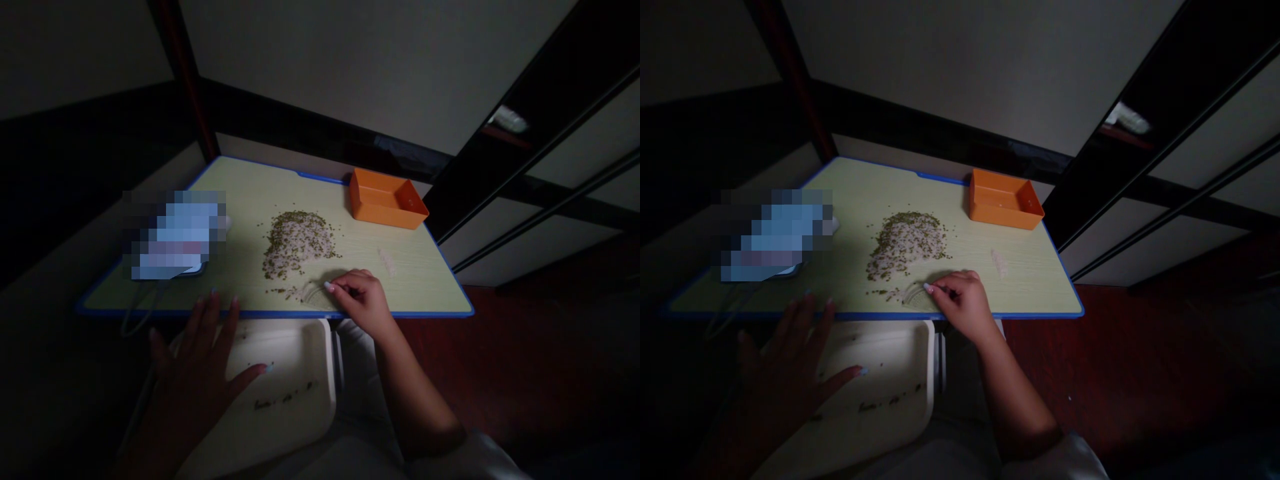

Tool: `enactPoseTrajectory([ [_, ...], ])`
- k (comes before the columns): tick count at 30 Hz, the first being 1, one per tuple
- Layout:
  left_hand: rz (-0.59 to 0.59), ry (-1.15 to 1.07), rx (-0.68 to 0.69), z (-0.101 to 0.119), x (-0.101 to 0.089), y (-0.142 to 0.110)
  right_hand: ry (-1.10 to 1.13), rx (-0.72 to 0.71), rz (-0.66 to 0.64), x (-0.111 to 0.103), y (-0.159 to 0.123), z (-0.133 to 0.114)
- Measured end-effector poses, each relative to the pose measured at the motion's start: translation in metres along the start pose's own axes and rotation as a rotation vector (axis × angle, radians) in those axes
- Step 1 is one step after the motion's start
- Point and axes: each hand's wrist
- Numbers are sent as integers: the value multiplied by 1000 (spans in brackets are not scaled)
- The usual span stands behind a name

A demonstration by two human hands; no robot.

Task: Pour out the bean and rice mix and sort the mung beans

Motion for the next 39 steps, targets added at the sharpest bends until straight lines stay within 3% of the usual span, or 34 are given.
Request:
enactPoseTrajectory([
  [14,-9,0,-3,-2,1,-1,-35,15,-20,1,2,-1],
  [39,63,5,38,-5,4,-2,12,98,97,3,-2,6],
])
Point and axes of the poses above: each hand's wrist, its own y-axis towards the middle knuckle, its own x-axis out of the palm, z = x × y, and after that the axes turned 4 degrees about -z, right-handed
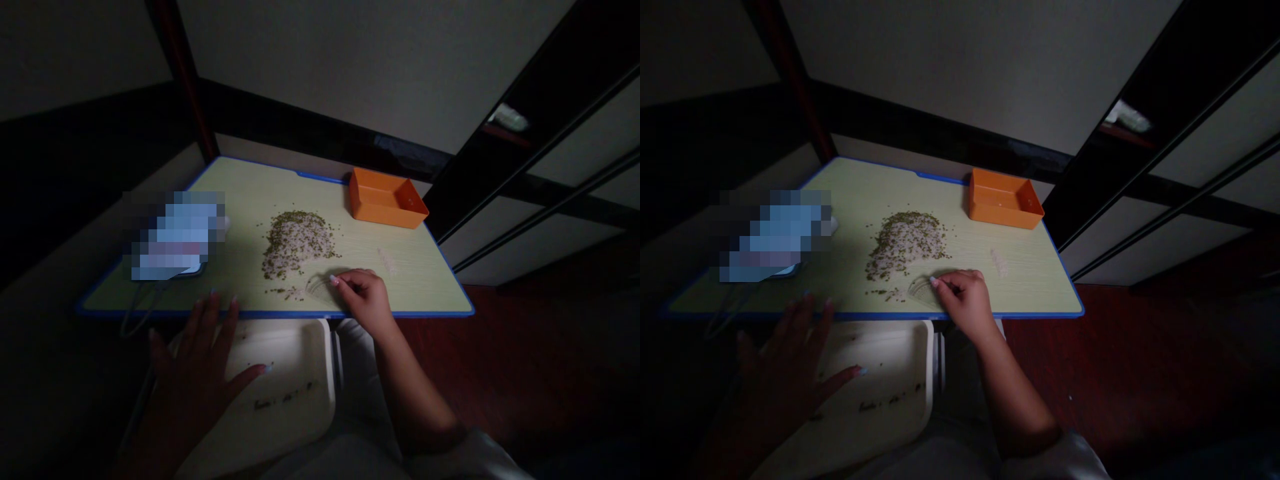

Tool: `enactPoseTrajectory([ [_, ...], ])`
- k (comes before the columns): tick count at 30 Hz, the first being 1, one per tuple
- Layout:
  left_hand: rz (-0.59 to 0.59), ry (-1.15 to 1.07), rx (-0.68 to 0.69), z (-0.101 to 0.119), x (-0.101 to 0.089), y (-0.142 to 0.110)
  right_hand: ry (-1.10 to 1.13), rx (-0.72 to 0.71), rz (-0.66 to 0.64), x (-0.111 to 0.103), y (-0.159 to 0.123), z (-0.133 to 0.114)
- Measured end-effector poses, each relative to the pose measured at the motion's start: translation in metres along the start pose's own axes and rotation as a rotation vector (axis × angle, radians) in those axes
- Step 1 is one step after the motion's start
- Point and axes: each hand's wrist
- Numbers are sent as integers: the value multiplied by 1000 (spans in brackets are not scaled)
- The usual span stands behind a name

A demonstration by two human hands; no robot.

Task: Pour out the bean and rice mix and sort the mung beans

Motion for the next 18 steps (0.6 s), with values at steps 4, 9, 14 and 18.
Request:
enactPoseTrajectory([
  [4,-7,-10,7,0,-2,1,14,-19,-22,0,2,-1],
  [9,7,-17,7,0,0,1,35,-41,-80,1,4,-2],
  [14,-13,-3,3,-1,1,1,89,-74,-148,-3,8,-7],
  [18,4,-9,9,-1,0,0,81,-120,-188,-8,17,-7],
])
Point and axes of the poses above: each hand's wrist, its own y-axis towards the middle knuckle, its own x-axis out of the palm, z = x × y, and after that the axes turned 4 degrees about -z, right-handed
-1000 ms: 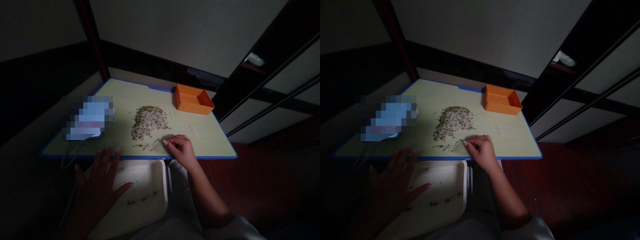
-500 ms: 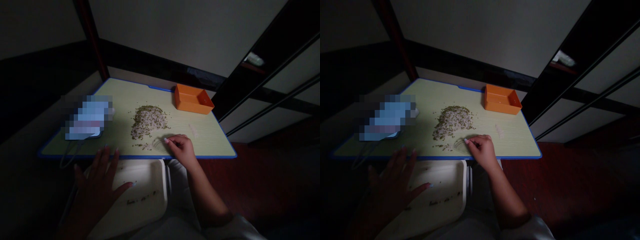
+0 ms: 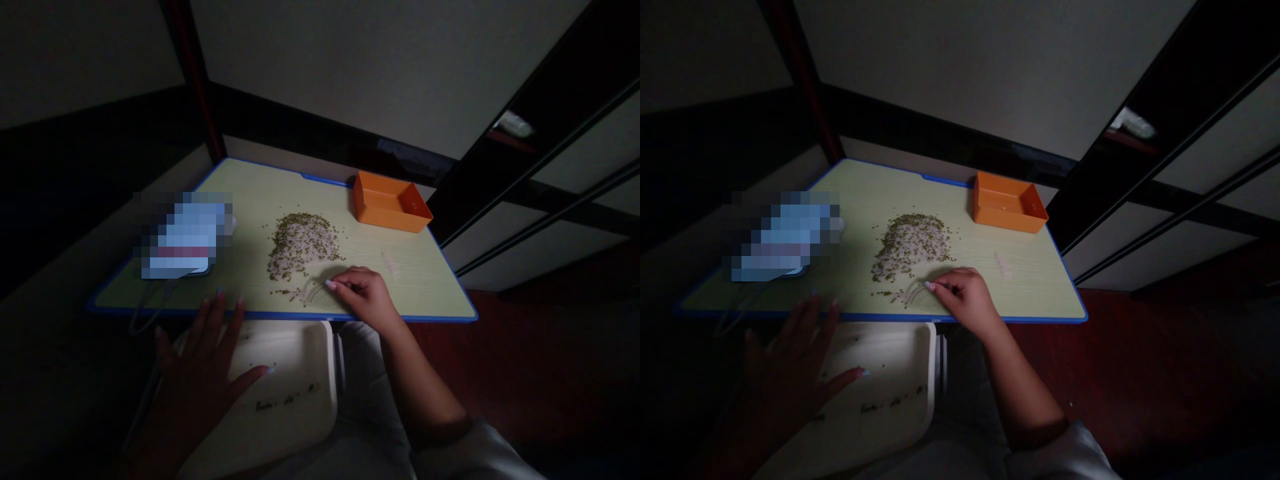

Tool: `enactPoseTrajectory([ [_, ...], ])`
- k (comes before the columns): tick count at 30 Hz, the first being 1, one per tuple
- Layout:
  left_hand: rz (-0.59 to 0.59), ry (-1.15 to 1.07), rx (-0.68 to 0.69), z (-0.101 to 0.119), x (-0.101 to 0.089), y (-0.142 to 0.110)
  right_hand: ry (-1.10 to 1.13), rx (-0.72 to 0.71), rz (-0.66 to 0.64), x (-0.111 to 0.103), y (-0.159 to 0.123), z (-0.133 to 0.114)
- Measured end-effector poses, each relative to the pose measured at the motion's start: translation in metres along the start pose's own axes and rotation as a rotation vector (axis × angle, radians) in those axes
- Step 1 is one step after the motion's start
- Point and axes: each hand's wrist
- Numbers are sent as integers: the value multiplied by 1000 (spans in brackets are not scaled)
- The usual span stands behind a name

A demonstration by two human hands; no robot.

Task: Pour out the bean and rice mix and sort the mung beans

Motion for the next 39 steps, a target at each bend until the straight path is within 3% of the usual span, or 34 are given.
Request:
enactPoseTrajectory([
  [18,-26,-43,-4,-3,0,-1,-23,-14,-7,-1,3,11],
  [31,-48,-36,-25,-2,0,1,-51,-31,-97,-3,5,8],
  [39,-30,-19,-10,-1,-1,1,0,-42,-45,-1,5,9],
])
Point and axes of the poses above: each hand's wrist, its own y-axis towards the middle knuckle, its own x-axis out of the palm, z = x × y, and after that the axes turned 4 degrees about -z, right-handed
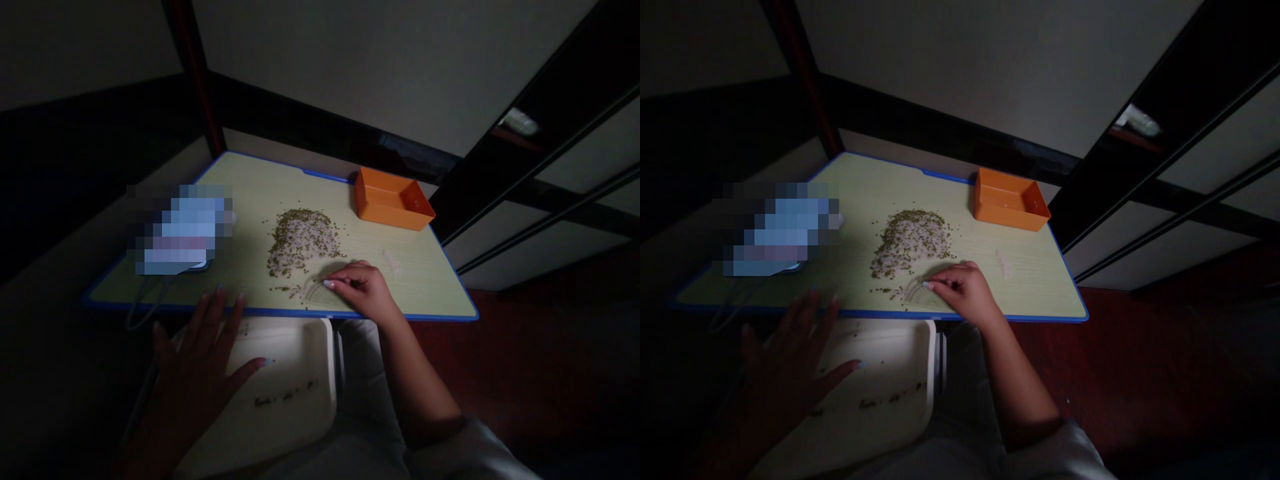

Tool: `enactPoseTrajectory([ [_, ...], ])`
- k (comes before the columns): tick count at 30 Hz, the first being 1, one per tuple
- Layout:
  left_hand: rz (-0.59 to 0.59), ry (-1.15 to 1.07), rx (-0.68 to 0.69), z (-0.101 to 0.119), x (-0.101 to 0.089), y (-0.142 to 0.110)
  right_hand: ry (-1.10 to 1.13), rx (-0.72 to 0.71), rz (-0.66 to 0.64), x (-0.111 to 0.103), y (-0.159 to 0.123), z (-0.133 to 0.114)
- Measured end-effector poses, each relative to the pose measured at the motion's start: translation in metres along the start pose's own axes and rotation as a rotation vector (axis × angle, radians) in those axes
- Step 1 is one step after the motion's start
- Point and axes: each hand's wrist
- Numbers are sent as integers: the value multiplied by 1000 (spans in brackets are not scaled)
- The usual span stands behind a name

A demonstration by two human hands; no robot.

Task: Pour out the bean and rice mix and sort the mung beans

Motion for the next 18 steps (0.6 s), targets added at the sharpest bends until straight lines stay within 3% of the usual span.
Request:
enactPoseTrajectory([
  [7,14,14,-1,-1,1,-1,-47,53,-5,2,0,0],
  [18,-19,26,-13,0,-1,0,-139,-45,-51,3,1,-1],
])
Point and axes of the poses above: each hand's wrist, its own y-axis towards the middle knuckle, its own x-axis out of the palm, z = x × y, and after that the axes turned 4 degrees about -z, right-handed
